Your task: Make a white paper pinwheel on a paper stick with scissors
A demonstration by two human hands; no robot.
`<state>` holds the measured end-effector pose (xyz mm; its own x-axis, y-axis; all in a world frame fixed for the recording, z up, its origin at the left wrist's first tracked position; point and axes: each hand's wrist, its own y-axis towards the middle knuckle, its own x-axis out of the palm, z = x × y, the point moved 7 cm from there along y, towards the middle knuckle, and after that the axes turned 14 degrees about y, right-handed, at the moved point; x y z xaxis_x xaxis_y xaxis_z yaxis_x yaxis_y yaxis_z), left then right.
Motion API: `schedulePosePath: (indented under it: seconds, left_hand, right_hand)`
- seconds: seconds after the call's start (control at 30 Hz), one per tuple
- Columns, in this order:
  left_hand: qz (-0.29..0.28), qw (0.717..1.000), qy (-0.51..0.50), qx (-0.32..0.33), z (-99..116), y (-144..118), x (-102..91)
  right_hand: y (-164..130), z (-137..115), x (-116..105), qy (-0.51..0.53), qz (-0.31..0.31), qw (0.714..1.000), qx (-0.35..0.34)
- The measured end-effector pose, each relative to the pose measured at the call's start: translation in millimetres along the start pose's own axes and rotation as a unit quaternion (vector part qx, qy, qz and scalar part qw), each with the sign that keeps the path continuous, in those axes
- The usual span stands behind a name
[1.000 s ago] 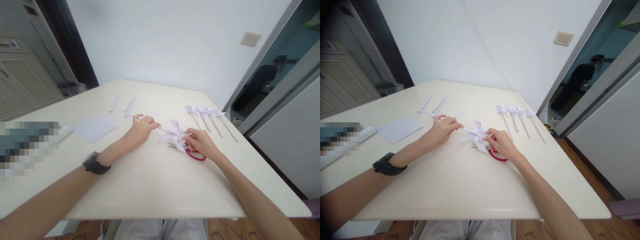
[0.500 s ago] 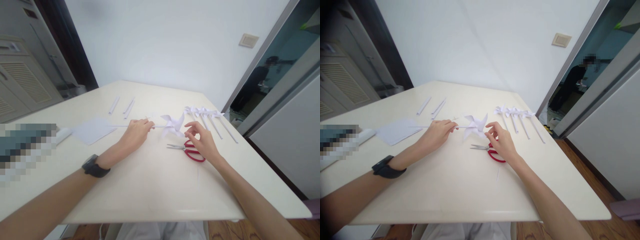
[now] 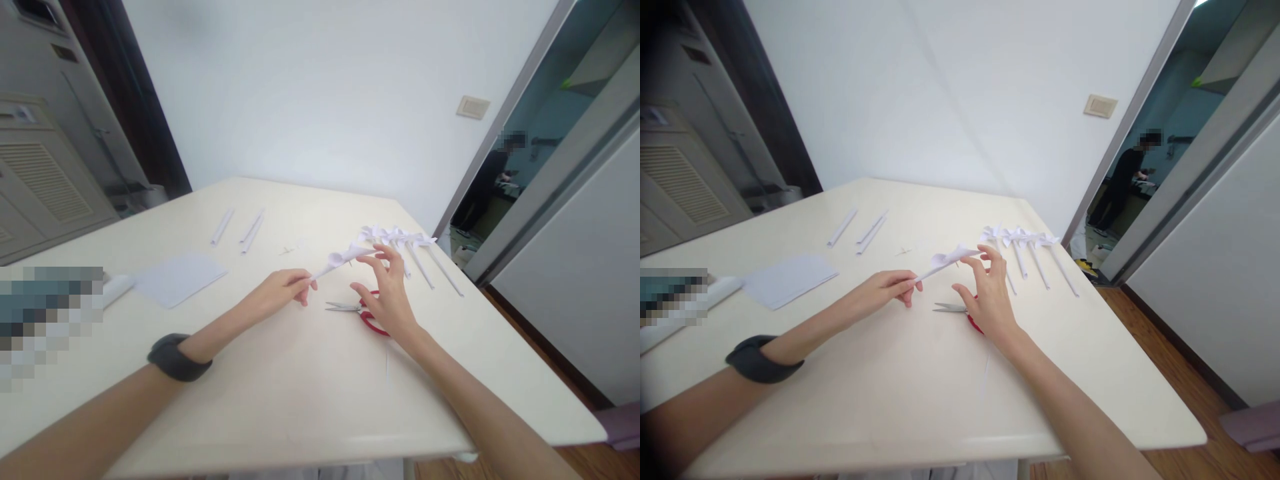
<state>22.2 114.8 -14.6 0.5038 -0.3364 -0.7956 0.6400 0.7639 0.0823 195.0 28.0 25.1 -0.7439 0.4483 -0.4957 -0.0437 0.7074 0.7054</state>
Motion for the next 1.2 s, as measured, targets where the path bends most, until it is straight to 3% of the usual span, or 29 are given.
schedulePosePath:
  seconds: [0.27,0.53,0.77,1.2]
  left_hand:
    - [0.025,1.000,-0.004,-0.016,4,-4,-2.4]
    - [0.031,0.999,0.029,-0.023,7,-7,-4.7]
    - [-0.006,1.000,-0.024,-0.003,0,0,5.7]
    - [-0.028,0.998,-0.053,0.004,3,0,8.8]
  right_hand:
    - [2,15,-14,0.036,0.047,0.994,0.093]
    - [-7,26,6,0.162,-0.056,0.963,0.210]
    - [-8,29,9,0.245,-0.069,0.936,0.242]
    - [-9,37,12,0.290,-0.057,0.916,0.270]
